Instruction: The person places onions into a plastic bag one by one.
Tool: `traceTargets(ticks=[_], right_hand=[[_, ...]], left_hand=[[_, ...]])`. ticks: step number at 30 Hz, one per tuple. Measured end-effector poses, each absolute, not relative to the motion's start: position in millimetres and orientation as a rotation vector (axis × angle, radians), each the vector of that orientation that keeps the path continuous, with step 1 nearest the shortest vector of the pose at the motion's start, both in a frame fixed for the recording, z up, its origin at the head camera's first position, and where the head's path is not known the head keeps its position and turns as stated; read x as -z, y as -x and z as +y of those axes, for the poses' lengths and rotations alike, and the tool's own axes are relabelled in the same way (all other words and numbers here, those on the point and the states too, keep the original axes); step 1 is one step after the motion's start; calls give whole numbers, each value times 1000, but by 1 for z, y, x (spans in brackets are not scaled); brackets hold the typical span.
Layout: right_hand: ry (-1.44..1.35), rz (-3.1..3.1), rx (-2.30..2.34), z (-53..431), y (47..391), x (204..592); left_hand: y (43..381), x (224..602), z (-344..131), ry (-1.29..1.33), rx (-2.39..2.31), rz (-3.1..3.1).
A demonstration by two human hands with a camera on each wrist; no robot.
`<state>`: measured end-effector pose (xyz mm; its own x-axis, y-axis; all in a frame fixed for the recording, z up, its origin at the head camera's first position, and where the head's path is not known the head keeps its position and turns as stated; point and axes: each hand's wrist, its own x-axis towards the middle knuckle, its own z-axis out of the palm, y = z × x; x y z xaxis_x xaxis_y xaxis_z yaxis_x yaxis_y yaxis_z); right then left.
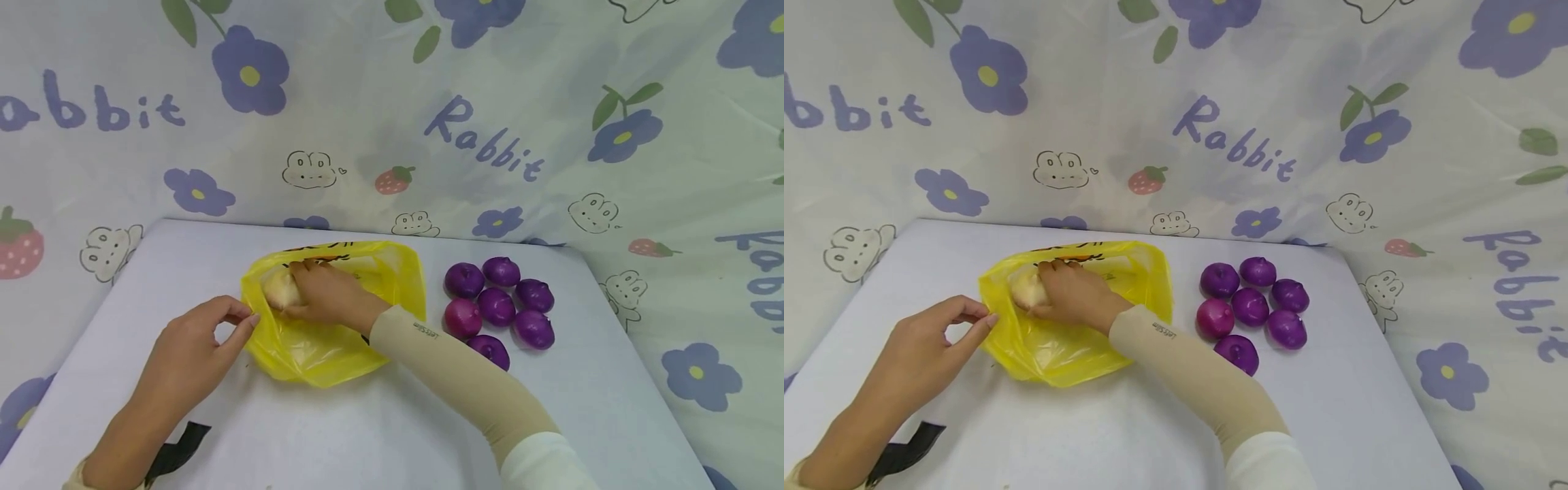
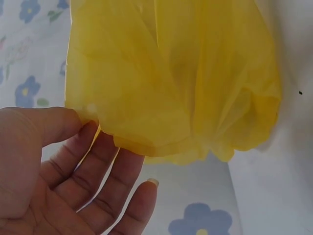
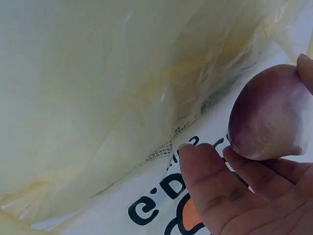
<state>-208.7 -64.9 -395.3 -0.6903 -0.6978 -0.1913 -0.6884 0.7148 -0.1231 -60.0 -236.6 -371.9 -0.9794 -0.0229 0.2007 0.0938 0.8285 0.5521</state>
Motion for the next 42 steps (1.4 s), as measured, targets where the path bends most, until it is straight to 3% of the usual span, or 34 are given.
traceTargets(ticks=[42], right_hand=[[1092, 2690, 201, -66, 216, 413]], left_hand=[[62, 375, -239, 73, 847, -2810]])
